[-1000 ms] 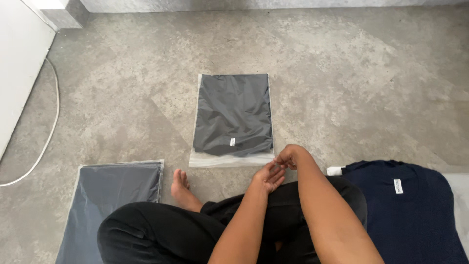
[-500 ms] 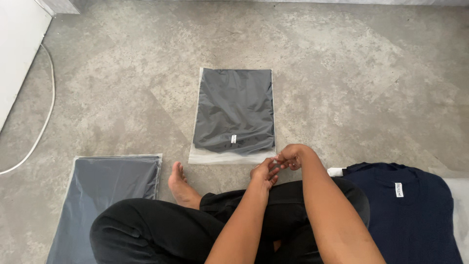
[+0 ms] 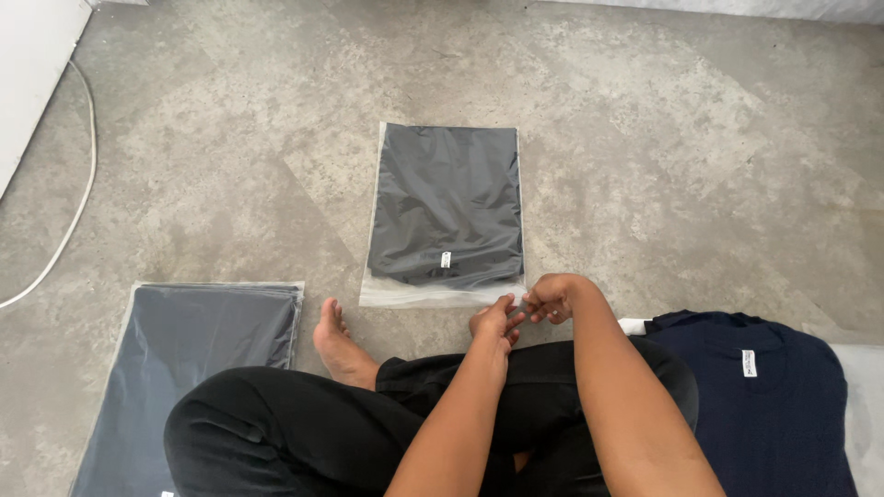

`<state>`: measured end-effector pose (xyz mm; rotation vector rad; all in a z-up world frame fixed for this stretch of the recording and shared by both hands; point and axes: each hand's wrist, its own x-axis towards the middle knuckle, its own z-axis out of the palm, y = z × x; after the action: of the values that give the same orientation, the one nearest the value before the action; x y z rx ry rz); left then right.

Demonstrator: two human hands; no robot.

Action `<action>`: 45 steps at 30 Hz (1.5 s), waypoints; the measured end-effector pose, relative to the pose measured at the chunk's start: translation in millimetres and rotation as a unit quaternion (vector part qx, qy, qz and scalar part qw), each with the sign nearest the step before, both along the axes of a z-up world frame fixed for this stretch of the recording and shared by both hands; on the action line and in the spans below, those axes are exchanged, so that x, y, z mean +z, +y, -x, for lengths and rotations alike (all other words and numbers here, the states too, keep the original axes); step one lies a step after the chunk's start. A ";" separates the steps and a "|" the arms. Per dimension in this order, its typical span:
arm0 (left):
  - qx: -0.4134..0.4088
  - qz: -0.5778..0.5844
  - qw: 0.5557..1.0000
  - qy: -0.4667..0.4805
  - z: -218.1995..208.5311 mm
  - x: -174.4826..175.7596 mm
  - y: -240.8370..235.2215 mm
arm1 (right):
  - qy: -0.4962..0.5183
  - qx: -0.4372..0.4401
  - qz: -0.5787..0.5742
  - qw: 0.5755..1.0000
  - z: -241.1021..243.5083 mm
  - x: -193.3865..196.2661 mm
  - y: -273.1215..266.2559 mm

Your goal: The person sits on the floor and folds dark-colored t-shirts. They place each folded shirt into a clear plastic bag, seal the bag, and set it aside. The process is repeated for multiple shirts.

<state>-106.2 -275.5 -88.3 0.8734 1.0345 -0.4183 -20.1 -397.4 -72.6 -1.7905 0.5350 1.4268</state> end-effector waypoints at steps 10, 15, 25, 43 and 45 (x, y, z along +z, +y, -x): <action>0.043 -0.003 0.999 0.013 1.8 6.3 5.7 | -0.022 0.020 -0.022 0.999 3.4 17.8 5.2; 0.041 -0.001 0.999 0.009 0.0 0.4 5.1 | -0.024 -0.008 -0.027 0.999 8.1 38.2 8.5; 0.102 -0.015 0.994 0.018 2.6 0.8 7.9 | -0.018 -0.025 -0.033 0.999 4.7 25.2 5.7; 0.164 -0.003 0.986 0.011 5.2 -1.3 20.8 | 0.003 -0.031 0.001 1.000 -5.5 2.8 -5.9; 0.160 0.006 0.987 0.015 3.8 -2.7 22.0 | 0.006 -0.032 -0.001 0.999 -5.5 2.3 -6.9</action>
<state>-110.0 -253.5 -91.0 0.6771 1.1753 -0.1663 -14.5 -404.3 -70.4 -1.7485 0.5924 1.3948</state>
